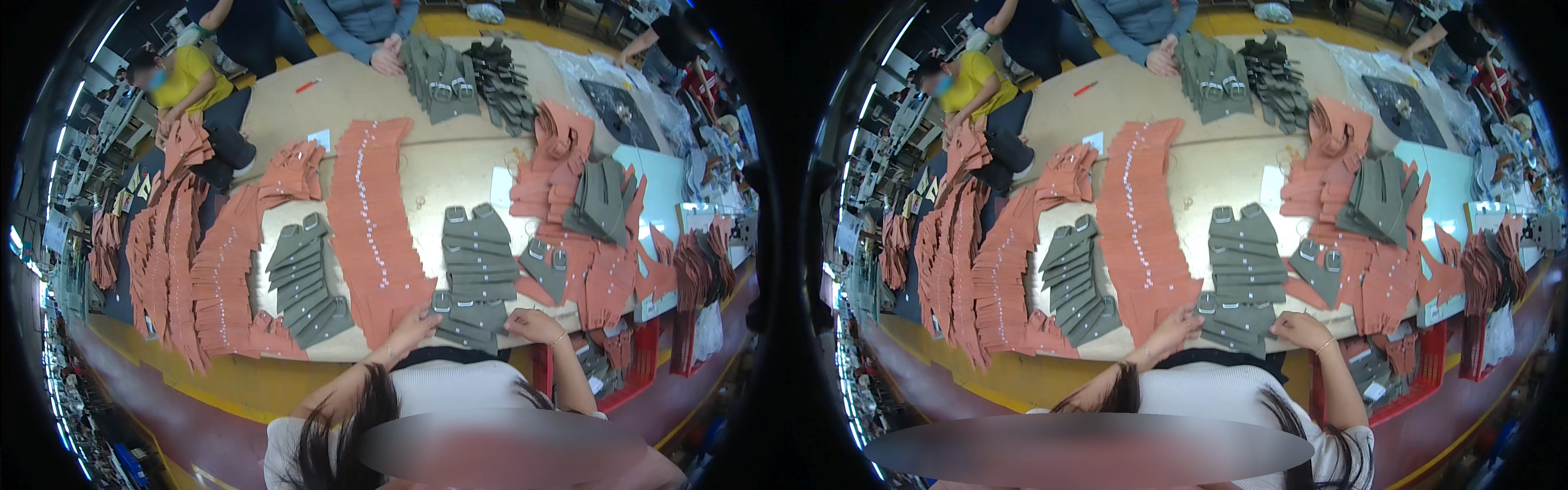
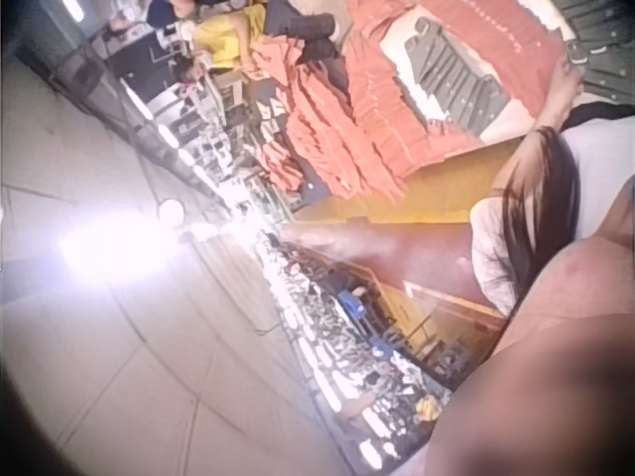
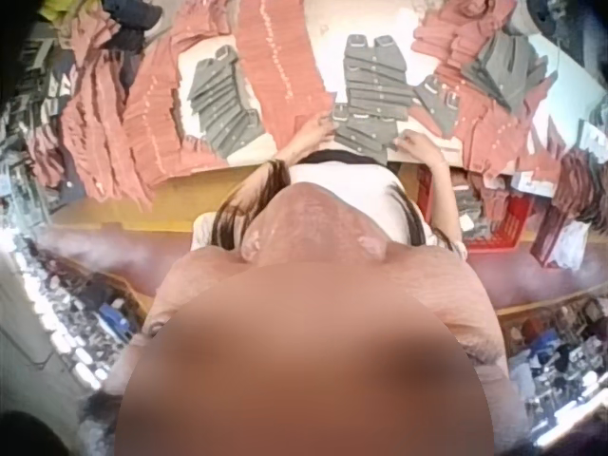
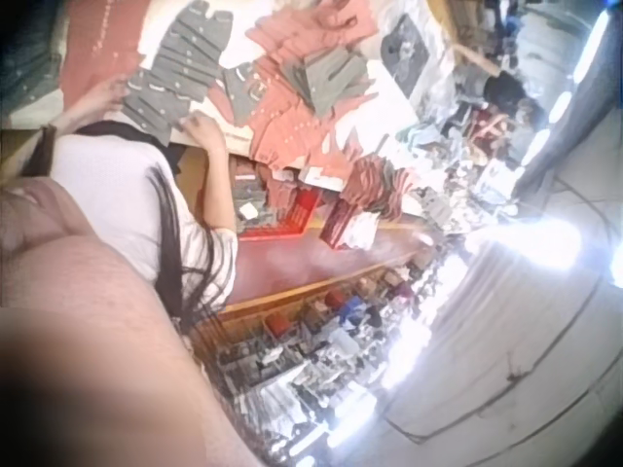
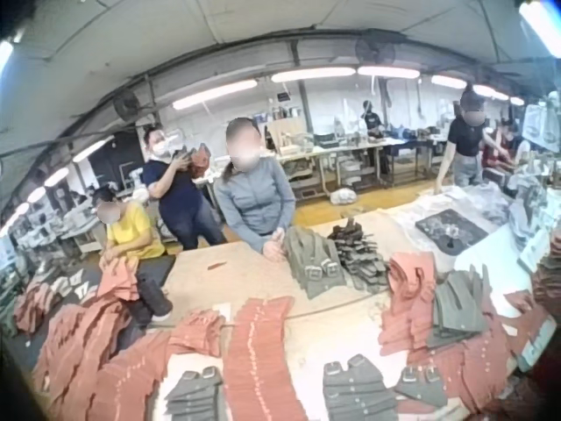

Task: The person sorts and stacks olive-green and pink fabric pieces with metal buckles on a worktable. They repeatedly pick up, align, and place the pieces into neat piles, occasionally moving stacks to different positions on the table.

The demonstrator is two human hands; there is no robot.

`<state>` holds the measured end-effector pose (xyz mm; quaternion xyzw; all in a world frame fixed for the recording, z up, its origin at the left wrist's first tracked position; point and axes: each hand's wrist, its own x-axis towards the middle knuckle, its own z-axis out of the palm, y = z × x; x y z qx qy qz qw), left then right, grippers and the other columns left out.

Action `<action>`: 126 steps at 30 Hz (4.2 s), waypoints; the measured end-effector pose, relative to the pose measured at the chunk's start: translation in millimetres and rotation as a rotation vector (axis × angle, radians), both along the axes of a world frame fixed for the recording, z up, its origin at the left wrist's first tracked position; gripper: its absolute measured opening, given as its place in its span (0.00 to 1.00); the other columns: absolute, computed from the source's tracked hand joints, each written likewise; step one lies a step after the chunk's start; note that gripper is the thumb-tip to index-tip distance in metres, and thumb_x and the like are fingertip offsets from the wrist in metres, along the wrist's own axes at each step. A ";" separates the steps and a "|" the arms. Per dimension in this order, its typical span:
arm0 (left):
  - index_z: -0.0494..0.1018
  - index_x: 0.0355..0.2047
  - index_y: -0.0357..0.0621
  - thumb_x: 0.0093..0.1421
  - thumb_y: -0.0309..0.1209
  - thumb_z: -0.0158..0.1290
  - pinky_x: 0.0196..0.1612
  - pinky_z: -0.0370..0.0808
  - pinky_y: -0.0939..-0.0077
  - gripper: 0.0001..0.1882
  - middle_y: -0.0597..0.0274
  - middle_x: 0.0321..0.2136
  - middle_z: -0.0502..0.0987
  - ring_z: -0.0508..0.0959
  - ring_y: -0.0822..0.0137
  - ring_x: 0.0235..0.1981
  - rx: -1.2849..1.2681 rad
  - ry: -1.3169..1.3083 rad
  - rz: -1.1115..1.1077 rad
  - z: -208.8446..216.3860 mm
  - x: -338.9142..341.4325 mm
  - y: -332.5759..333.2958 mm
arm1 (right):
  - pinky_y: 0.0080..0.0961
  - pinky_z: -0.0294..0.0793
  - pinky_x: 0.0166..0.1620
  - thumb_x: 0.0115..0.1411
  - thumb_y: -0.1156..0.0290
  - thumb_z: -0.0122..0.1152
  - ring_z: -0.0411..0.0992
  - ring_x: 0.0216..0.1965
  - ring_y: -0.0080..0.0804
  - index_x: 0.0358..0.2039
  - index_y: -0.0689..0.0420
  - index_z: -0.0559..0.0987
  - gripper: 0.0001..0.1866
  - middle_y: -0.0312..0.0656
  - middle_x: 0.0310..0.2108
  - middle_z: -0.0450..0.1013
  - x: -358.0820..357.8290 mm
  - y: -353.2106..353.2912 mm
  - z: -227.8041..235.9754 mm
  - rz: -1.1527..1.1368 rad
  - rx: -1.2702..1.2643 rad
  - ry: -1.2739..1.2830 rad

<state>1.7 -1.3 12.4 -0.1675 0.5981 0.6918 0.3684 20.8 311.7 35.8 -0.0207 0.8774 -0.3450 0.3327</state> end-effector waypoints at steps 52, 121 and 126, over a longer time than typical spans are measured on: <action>0.60 0.55 0.36 0.69 0.24 0.38 0.45 0.81 0.64 0.15 0.49 0.47 0.73 0.81 0.57 0.37 0.240 -0.162 0.116 -22.9 1.6 8.7 | 0.28 0.73 0.46 0.61 0.60 0.59 0.76 0.40 0.33 0.43 0.63 0.76 0.18 0.46 0.37 0.78 45.4 -18.5 -47.0 -0.635 -0.246 0.173; 0.54 0.55 0.36 0.68 0.28 0.44 0.35 0.84 0.66 0.18 0.41 0.47 0.72 0.82 0.49 0.37 0.535 0.208 -0.206 98.2 -155.3 50.9 | 0.28 0.73 0.27 0.58 0.56 0.61 0.73 0.20 0.27 0.46 0.61 0.78 0.23 0.41 0.21 0.74 -89.3 18.9 -16.6 -0.596 -0.182 0.473; 0.58 0.50 0.32 0.68 0.27 0.45 0.36 0.84 0.68 0.14 0.43 0.41 0.75 0.83 0.52 0.35 0.296 0.182 -0.157 37.0 -233.2 76.0 | 0.24 0.72 0.29 0.59 0.62 0.61 0.74 0.22 0.25 0.41 0.63 0.79 0.17 0.39 0.21 0.74 -14.6 10.9 -17.8 -0.633 -0.163 0.141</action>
